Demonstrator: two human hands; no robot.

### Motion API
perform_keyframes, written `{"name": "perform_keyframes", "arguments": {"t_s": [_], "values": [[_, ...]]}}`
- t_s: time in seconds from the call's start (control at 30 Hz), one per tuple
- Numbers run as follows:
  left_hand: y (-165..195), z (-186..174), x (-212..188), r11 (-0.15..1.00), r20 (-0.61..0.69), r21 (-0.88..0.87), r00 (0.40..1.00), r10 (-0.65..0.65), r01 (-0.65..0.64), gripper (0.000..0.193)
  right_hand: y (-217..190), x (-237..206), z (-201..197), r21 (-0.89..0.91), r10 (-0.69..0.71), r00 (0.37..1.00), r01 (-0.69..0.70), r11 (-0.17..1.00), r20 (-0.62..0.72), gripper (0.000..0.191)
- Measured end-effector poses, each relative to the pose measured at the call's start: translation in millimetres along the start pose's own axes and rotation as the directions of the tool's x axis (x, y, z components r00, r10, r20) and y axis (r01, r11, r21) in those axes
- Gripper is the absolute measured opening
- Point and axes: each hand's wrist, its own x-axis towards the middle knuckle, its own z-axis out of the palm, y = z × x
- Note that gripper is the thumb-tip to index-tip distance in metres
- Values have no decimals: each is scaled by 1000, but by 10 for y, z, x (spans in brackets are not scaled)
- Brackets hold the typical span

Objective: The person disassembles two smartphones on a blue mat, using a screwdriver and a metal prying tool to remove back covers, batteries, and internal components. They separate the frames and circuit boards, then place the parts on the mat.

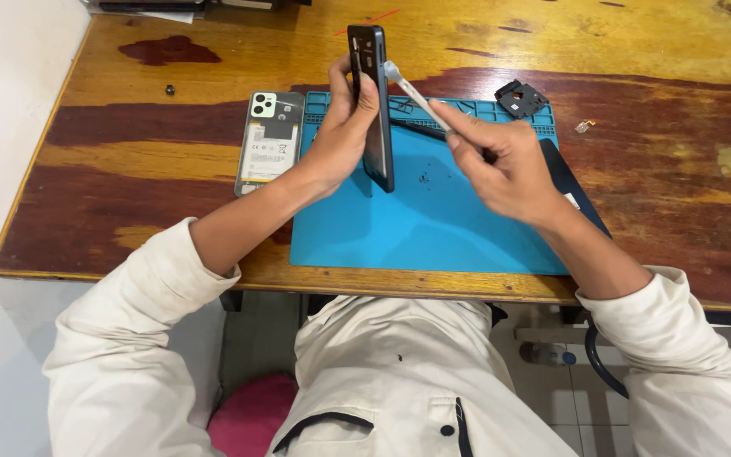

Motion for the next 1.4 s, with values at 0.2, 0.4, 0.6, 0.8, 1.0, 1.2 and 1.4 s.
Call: {"name": "perform_keyframes", "arguments": {"t_s": [0.2,0.4,0.6,0.8,1.0,1.2,1.4], "values": [[-12,22,25,996,-38,88,999,17,-13,73,177,110,-204,98,176,978,-188,977,114,36],[3,35,26,998,6,-33,999,46,-46,77,341,148,-212,59,225,951,-242,969,211,29],[-55,129,-17,977,-9,15,977,212,-212,72,444,137,-174,94,221,945,-250,964,239,17],[-32,273,-129,977,-86,29,973,214,-212,75,453,119,-142,101,230,946,-259,961,230,14],[58,380,-213,963,-95,-42,961,260,-265,72,447,101,-98,152,159,951,-203,967,264,21],[81,359,-215,961,-61,-6,959,276,-277,66,402,75,-109,281,121,950,-205,938,288,45],[47,356,-198,975,-70,-49,974,214,-217,61,230,38,-126,202,45,938,-120,972,342,104]]}}
